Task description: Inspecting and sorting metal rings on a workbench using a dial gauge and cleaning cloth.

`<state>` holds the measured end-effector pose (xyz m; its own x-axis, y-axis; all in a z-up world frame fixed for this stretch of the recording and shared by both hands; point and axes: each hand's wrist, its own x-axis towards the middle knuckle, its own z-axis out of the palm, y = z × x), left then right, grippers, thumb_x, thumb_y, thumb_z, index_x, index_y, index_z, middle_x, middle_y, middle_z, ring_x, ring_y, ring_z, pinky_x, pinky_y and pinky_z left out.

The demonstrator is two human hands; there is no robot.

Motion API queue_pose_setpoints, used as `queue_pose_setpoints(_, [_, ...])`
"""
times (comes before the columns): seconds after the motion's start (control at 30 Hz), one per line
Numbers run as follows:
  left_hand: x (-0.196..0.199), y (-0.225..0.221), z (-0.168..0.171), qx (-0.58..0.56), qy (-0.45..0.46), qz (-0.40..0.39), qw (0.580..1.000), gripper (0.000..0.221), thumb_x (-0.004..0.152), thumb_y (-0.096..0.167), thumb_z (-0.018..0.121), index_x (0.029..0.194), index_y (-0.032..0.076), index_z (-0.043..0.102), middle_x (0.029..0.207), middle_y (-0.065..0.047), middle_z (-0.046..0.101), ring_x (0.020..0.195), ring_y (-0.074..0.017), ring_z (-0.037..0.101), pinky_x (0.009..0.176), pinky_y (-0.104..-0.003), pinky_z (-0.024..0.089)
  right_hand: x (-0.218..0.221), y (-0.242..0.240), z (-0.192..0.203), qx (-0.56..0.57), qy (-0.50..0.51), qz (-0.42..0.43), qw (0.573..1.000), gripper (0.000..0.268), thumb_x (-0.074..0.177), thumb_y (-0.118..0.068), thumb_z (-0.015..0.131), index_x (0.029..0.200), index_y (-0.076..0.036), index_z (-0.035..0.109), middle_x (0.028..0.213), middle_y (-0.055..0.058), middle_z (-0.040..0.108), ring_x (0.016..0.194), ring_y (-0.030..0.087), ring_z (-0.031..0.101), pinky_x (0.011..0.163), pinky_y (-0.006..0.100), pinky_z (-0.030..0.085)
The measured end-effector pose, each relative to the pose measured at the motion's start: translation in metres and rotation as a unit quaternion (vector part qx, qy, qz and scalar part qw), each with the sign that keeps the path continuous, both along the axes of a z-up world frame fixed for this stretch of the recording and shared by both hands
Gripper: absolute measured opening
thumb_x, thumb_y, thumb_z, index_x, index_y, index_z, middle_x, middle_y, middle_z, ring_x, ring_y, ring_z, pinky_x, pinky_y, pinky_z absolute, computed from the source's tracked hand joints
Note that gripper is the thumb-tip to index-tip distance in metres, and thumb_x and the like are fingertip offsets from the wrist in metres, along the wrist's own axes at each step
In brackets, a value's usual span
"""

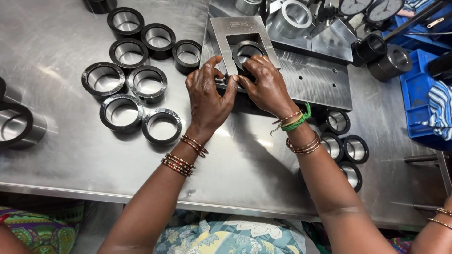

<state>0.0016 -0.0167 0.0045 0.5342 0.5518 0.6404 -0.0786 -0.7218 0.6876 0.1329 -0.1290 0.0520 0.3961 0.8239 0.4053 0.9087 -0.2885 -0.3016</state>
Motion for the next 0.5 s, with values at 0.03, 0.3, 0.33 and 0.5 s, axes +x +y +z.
queue_pose_setpoints(0.03, [0.001, 0.000, -0.001, 0.001, -0.001, 0.000, 1.000, 0.051, 0.099, 0.029, 0.071, 0.140, 0.006, 0.049, 0.091, 0.000, 0.062, 0.093, -0.0167, 0.058, 0.107, -0.047, 0.035, 0.003, 0.000, -0.003, -0.001, -0.013, 0.006, 1.000, 0.032, 0.090, -0.021, 0.078, 0.110, 0.003, 0.068, 0.102, 0.014, 0.065, 0.097, 0.031, 0.064, 0.084, 0.043, 0.053])
queue_pose_setpoints(0.3, [0.001, -0.003, -0.005, 0.029, 0.002, 0.008, 1.000, 0.044, 0.101, 0.028, 0.072, 0.135, 0.007, 0.054, 0.089, 0.000, 0.062, 0.093, -0.0164, 0.058, 0.107, -0.045, 0.035, 0.007, 0.002, -0.012, -0.040, -0.008, -0.020, 0.999, 0.035, 0.093, -0.020, 0.074, 0.118, 0.002, 0.065, 0.116, 0.016, 0.065, 0.109, 0.032, 0.063, 0.093, 0.044, 0.054])
queue_pose_setpoints(0.33, [0.000, -0.004, -0.006, 0.028, 0.003, 0.009, 1.000, 0.042, 0.101, 0.027, 0.072, 0.134, 0.007, 0.055, 0.089, 0.000, 0.062, 0.093, -0.0168, 0.058, 0.106, -0.045, 0.035, 0.011, 0.000, -0.024, -0.028, -0.036, -0.020, 0.999, 0.039, 0.094, -0.022, 0.074, 0.122, 0.002, 0.064, 0.121, 0.018, 0.063, 0.114, 0.034, 0.060, 0.096, 0.045, 0.052])
queue_pose_setpoints(0.5, [-0.001, -0.002, -0.009, 0.042, -0.010, 0.008, 0.999, 0.037, 0.102, 0.026, 0.071, 0.132, 0.008, 0.057, 0.089, 0.000, 0.062, 0.096, -0.0175, 0.059, 0.110, -0.045, 0.034, -0.024, -0.038, -0.011, 0.057, -0.102, 0.005, 0.993, 0.054, 0.093, -0.022, 0.075, 0.137, 0.006, 0.058, 0.138, 0.025, 0.056, 0.131, 0.041, 0.049, 0.107, 0.050, 0.043])
